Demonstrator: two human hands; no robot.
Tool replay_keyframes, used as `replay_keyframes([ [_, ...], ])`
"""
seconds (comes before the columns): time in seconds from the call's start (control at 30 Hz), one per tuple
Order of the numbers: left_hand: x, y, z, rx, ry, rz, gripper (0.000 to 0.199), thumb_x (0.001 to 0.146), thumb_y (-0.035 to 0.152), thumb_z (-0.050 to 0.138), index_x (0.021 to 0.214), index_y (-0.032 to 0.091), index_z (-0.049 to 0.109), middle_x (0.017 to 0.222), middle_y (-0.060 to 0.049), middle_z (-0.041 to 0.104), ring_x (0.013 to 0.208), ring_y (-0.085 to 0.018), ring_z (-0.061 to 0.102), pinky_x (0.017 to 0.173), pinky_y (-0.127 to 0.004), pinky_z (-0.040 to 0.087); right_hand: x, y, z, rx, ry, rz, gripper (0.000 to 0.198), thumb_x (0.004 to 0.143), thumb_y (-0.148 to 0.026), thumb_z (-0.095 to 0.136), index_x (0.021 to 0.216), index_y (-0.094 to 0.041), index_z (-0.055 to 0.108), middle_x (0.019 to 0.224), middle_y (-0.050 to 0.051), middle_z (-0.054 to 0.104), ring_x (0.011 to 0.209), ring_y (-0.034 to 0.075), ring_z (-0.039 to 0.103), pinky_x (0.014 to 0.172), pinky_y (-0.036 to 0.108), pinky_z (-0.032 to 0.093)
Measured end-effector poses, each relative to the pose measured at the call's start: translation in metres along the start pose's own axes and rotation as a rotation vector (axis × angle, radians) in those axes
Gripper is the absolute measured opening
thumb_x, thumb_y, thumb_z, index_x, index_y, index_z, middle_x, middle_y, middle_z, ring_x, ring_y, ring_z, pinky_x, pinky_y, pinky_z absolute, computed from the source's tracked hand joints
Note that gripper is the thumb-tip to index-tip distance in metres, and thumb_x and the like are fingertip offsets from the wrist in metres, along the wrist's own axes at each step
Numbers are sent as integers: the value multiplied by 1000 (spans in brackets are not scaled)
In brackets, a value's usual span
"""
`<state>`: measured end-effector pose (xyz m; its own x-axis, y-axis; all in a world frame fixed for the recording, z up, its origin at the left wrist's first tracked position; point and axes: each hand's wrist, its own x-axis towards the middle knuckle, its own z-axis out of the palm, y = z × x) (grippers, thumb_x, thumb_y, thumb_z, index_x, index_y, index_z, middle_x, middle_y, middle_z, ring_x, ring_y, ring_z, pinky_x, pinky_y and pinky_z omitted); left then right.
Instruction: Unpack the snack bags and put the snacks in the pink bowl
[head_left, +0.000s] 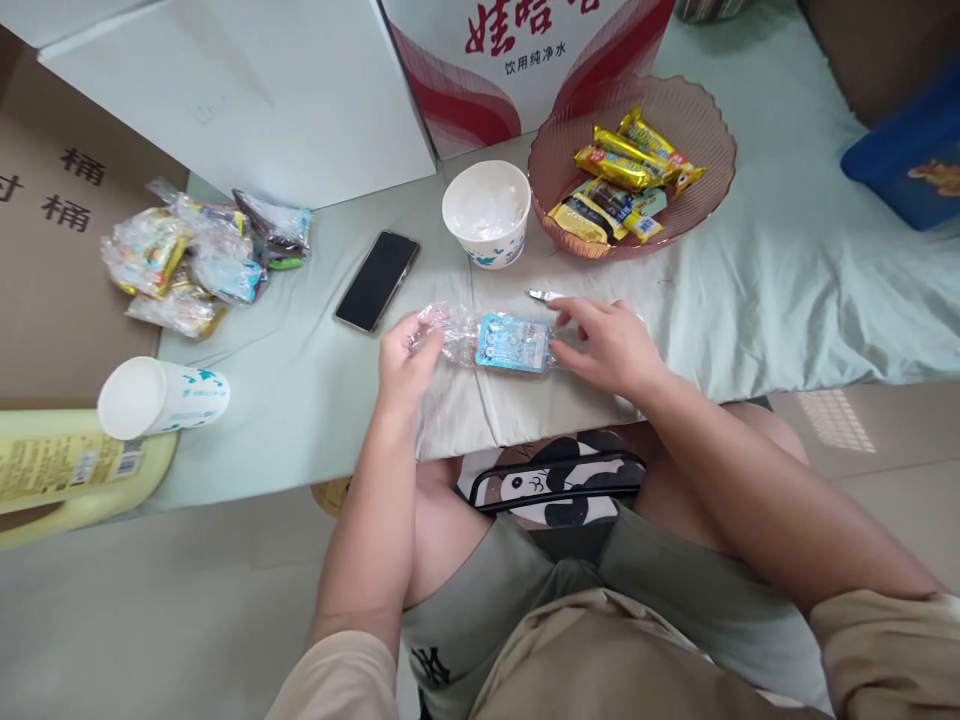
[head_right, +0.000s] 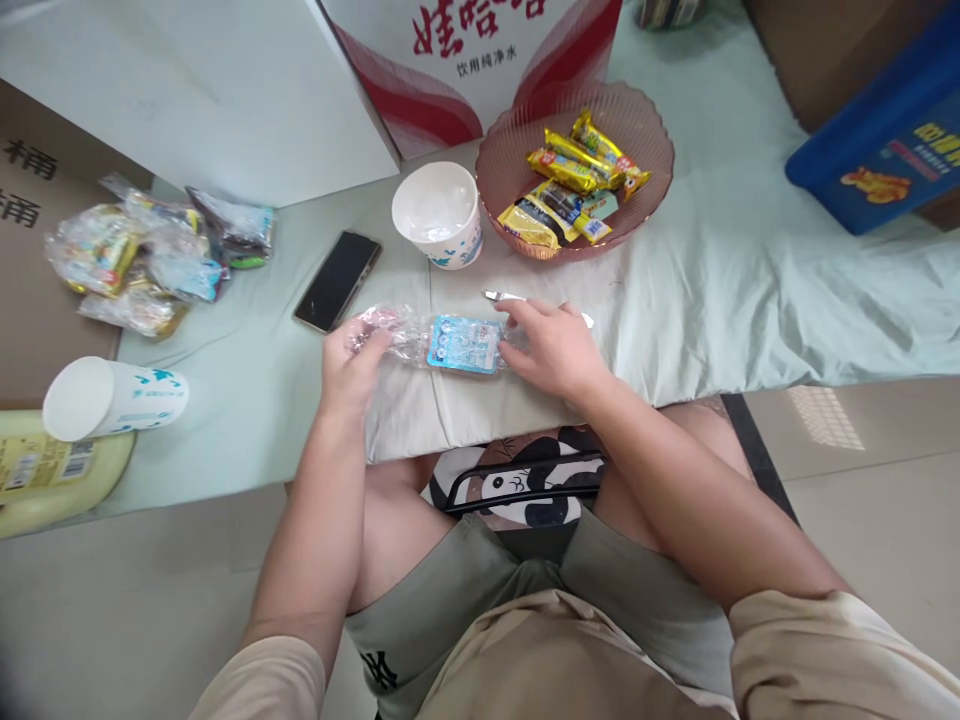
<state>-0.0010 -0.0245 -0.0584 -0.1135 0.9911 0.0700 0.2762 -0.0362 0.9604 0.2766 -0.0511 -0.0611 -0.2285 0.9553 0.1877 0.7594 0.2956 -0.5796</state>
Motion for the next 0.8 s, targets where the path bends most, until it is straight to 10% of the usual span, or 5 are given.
replay_keyframes([
  [0.3,1,1,-1,-114,176,270,20,84,32,62,90,24,79,122,-6,70,119,-24,66,105,-39,53,-12,-17,-10,103,226,-285,20,96,-26,52,88,-21,69,97,9,74,92,23,66,84,38,47],
  [0.47,-4,9,-7,-246,250,357,31,82,32,51,57,22,67,83,-9,66,86,-22,67,75,-37,56,-23,-22,-16,187,-199,-365,29,99,-33,46,97,-19,71,72,3,69,62,15,59,63,30,39],
  [0.6,-6,6,-18,-283,185,72,46,90,47,41,57,20,57,66,-8,60,47,-12,44,41,-27,29,-28,-27,-19,65,-545,-271,48,103,-48,36,104,-20,75,68,4,66,60,16,53,63,31,30],
  [0.8,-10,-9,-26,250,62,120,37,72,44,77,101,21,70,113,-8,71,81,-15,63,67,-26,51,-33,-38,-25,-117,-624,-75,43,103,-38,34,109,-21,73,83,7,72,71,19,58,66,31,29],
])
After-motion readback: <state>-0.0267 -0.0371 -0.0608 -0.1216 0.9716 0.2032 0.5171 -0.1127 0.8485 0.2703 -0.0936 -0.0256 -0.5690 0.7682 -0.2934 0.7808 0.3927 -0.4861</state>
